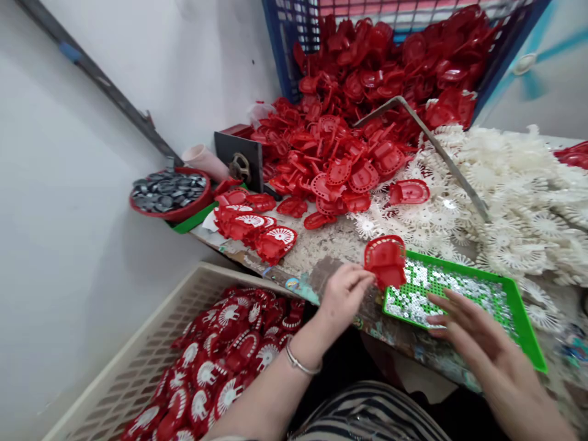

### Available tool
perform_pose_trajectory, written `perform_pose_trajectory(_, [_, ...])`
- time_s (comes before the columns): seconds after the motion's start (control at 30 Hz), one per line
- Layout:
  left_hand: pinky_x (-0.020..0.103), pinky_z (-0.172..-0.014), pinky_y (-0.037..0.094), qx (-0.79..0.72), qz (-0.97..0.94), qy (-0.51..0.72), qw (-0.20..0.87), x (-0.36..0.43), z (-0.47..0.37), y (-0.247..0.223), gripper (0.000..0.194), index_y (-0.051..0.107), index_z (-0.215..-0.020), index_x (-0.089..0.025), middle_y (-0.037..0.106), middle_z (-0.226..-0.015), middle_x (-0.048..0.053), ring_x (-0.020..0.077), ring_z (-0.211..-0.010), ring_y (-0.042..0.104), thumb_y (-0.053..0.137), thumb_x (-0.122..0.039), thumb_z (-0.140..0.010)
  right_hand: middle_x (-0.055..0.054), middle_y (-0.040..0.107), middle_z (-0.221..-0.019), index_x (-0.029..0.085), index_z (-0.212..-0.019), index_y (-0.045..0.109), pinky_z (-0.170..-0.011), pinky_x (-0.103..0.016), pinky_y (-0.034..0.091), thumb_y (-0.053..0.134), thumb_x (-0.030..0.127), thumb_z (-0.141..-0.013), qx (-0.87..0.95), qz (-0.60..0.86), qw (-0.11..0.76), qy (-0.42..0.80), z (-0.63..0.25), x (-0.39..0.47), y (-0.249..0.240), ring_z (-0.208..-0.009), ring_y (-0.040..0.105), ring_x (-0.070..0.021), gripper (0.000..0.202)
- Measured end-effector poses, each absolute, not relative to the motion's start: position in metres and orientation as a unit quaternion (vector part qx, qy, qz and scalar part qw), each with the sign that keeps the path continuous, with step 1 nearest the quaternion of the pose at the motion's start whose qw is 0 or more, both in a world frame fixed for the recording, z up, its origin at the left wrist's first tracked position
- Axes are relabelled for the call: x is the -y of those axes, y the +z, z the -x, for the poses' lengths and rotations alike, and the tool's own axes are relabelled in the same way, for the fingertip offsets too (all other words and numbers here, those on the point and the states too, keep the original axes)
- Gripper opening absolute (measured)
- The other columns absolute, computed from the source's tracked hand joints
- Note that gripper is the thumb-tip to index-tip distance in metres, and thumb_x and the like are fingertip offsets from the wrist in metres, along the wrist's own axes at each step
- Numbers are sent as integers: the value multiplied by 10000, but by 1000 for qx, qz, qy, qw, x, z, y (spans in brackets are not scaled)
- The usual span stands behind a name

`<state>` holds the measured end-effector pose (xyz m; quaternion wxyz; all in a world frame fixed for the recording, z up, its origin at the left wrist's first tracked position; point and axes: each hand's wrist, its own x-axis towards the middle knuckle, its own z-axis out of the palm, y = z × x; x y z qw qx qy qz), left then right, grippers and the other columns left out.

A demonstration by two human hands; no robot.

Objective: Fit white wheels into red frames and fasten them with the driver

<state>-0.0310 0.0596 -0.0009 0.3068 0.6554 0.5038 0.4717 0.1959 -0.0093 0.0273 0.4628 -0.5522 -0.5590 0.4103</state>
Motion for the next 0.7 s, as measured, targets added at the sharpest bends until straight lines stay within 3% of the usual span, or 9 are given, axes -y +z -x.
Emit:
perform_pose_trajectory(0.07, [269, -747, 564, -418, -692, 507, 298, -43, 11, -4, 198, 750, -893, -156, 686, -850, 74, 156, -803, 668, 564, -213, -925, -108, 669, -1201, 287, -1267, 573, -734, -347, 626, 710, 490, -819, 531, 534, 470, 460, -176, -4, 23, -928, 698, -242, 510])
perform_pose_trajectory(0.13, [266, -735, 572, -366, -711, 522, 295, -31, -2, -7, 194, 744, -946, -158, 678, -862, 81, 155, -813, 670, 559, -213, -936, -89, 704, -1024, 220, -1099, 633, -739, -325, 600, 659, 527, -855, 533, 541, 462, 458, -167, -14, 22, -857, 680, -215, 393])
perform_pose_trajectory(0.23, [293, -802, 583, -350, -707, 533, 307, -24, -6, -6, 170, 730, -999, -195, 682, -939, 78, 166, -892, 677, 574, -205, -931, -53, 683, -853, 200, -927, 635, -703, -298, 561, 546, 532, -925, 557, 562, 453, 410, -173, -17, 25, -749, 636, -185, 345])
perform_pose_trajectory(0.3, [317, -859, 583, -367, -671, 542, 348, -24, -6, -4, 237, 680, -1146, -225, 671, -1113, 96, 184, -1002, 673, 568, -228, -938, -44, 670, -814, 207, -911, 623, -654, -290, 542, 512, 479, -952, 585, 584, 451, 337, -181, -12, 26, -698, 622, -180, 296])
perform_pose_trajectory(0.37, [354, -949, 562, -376, -630, 531, 425, -24, -9, -1, 410, 545, -1353, -244, 583, -1352, 130, 218, -1175, 624, 556, -309, -948, -48, 674, -806, 211, -964, 626, -635, -297, 540, 483, 376, -974, 642, 586, 435, 235, -184, -5, 25, -684, 631, -187, 218])
perform_pose_trajectory(0.43, [411, -1093, 465, -365, -610, 488, 507, -23, -16, 3, 586, 425, -1463, -227, 467, -1503, 147, 259, -1346, 503, 566, -429, -931, -81, 698, -936, 203, -1160, 605, -726, -333, 568, 446, 261, -978, 716, 547, 409, 144, -180, 0, 22, -814, 662, -216, 248])
perform_pose_trajectory(0.53, [453, -1208, 286, -368, -572, 438, 587, -21, -25, 8, 627, 491, -1422, -177, 502, -1489, 146, 284, -1408, 426, 542, -540, -913, -146, 621, -1224, 178, -1467, 384, -916, -424, 555, 439, 155, -949, 784, 484, 383, 70, -168, 5, 19, -1100, 603, -259, 521])
perform_pose_trajectory(0.6, [450, -1203, 291, -378, -505, 442, 638, -20, -27, 11, 578, 557, -1362, -174, 573, -1425, 133, 281, -1367, 480, 510, -551, -926, -168, 570, -1281, 159, -1499, 330, -966, -459, 535, 502, 172, -930, 792, 473, 380, 68, -163, 6, 20, -1172, 556, -274, 595])
perform_pose_trajectory(0.7, [448, -1135, 393, -374, -390, 456, 708, -23, -25, 15, 531, 639, -1264, -189, 642, -1344, 114, 295, -1301, 547, 538, -564, -901, -169, 570, -1246, 141, -1396, 465, -972, -465, 535, 629, 344, -908, 789, 467, 381, 118, -165, 9, 26, -1165, 550, -281, 553])
